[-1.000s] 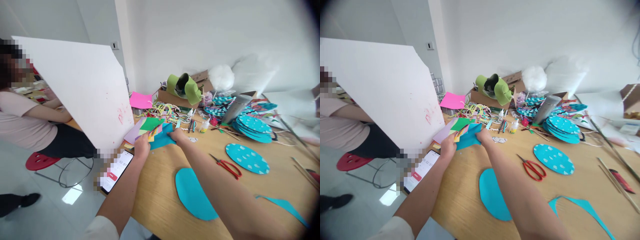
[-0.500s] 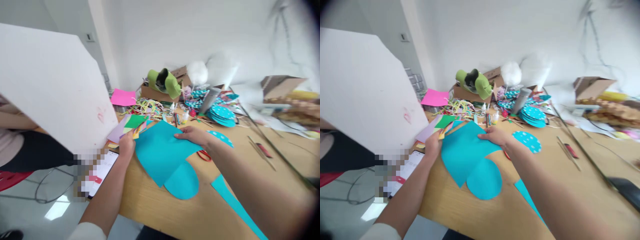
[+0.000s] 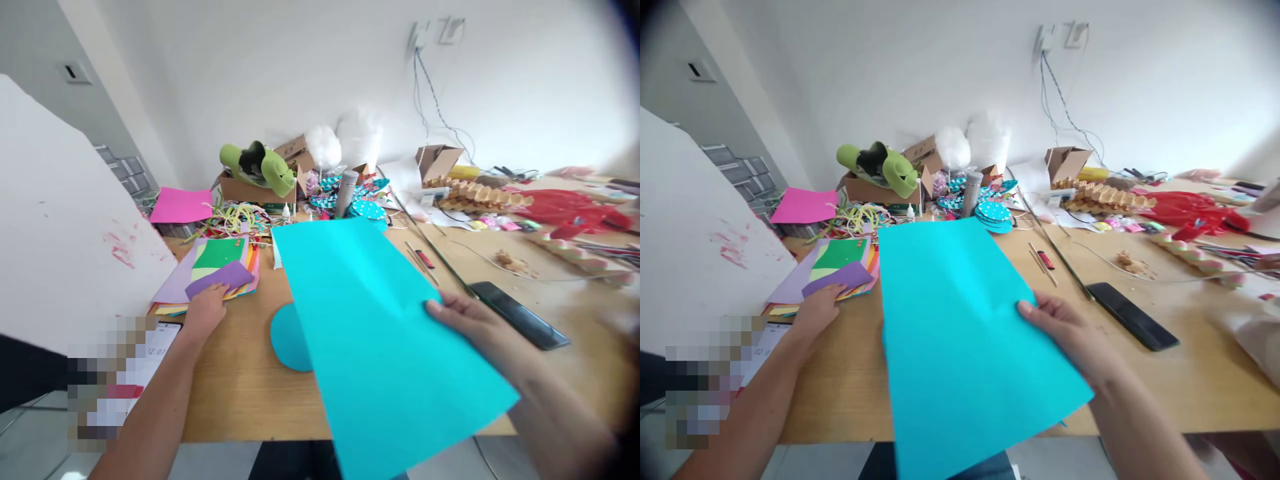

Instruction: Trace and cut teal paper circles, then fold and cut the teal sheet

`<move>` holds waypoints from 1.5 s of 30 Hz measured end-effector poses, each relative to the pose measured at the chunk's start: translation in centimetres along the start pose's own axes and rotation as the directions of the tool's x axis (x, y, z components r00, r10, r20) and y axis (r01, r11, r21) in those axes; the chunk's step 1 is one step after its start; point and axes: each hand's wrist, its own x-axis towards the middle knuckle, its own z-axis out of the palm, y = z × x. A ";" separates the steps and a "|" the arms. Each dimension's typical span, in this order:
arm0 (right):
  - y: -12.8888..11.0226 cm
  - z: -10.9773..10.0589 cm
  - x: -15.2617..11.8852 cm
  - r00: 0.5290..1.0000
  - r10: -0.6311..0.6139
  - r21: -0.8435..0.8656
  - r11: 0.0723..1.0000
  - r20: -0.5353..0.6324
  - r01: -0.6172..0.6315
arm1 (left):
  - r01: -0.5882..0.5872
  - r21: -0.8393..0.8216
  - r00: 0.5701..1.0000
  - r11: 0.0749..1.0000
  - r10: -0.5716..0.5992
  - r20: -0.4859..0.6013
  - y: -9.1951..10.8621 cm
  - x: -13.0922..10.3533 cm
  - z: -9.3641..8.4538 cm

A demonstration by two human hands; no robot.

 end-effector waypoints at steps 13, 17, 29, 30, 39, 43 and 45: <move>13.1 3.7 1.0 0.902 -0.431 -0.792 0.553 -0.009 0.256 | -0.136 -0.002 0.981 0.991 0.135 0.137 -1.3 -1.6 -0.4; 14.9 -0.6 2.5 0.775 -0.621 -0.949 0.160 0.117 0.272 | -0.159 -0.094 0.984 0.983 0.151 -0.093 -0.5 -2.5 0.5; 11.1 -6.3 9.0 0.799 -0.600 -0.999 -0.013 0.032 0.030 | -0.261 -0.343 0.965 0.902 0.245 -0.090 7.1 -2.5 0.5; 10.0 -5.1 9.6 0.788 -0.607 -0.993 -0.022 0.106 0.117 | -0.247 -0.340 0.969 0.907 0.234 -0.080 7.6 -2.2 0.7; 5.9 4.7 16.5 0.863 -0.398 -0.950 -0.117 0.310 0.288 | -0.186 -0.222 0.982 0.957 0.171 -0.085 9.0 -1.6 3.2; 5.2 5.3 17.7 0.897 -0.342 -0.959 -0.126 0.282 0.253 | -0.194 -0.203 0.978 0.960 0.173 -0.116 8.6 -1.4 3.6; 4.7 5.2 17.7 0.905 -0.334 -0.964 -0.128 0.263 0.233 | -0.194 -0.198 0.977 0.961 0.170 -0.130 8.6 -1.4 3.6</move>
